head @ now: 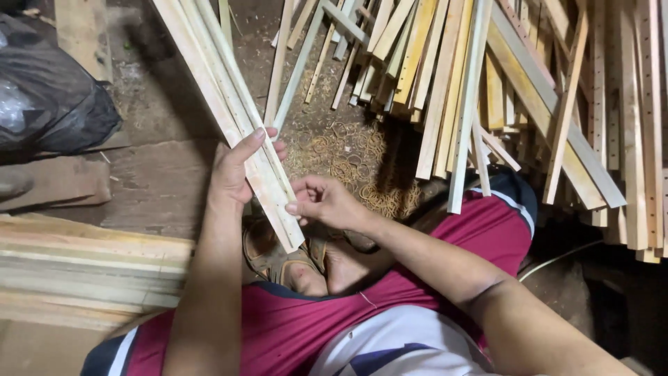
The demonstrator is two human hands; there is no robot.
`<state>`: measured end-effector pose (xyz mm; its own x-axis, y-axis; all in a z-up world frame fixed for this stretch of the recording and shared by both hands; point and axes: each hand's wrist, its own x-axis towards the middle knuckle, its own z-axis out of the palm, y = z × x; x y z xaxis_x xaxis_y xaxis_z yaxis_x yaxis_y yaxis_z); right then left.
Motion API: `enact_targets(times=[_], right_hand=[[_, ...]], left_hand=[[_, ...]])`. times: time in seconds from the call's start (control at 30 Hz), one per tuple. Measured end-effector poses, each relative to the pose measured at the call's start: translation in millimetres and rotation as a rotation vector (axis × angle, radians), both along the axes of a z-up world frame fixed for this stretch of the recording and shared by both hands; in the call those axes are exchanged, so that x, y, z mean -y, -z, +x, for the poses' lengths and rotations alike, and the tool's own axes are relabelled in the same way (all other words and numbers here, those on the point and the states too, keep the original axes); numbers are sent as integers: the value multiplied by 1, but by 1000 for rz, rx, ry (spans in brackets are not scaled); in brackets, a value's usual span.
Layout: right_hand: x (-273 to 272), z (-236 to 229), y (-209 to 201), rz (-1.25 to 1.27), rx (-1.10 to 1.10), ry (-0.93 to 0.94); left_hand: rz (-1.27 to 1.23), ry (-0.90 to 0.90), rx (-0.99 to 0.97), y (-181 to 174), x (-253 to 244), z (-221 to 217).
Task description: The person sits on the floor and repeatedly picks up thin wooden slats from a pile, inspects them, and places them into a separate stack. The person handles the slats one by one, occasionally adjusting the growing stack.
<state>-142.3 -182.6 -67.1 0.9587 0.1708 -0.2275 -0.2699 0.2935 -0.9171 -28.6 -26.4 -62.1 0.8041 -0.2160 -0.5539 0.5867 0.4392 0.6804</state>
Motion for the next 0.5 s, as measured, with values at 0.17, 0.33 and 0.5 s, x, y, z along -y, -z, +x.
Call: enact_targets(times=[0.17, 0.33, 0.5], right_hand=[[58, 44, -30, -686, 87, 161], [160, 126, -15, -1294, -264, 369], [228, 133, 99, -1395, -216, 360]], left_hand=[[82, -60, 116, 2, 5, 2], [160, 10, 181, -25, 6, 3], [151, -24, 192, -21, 12, 1]])
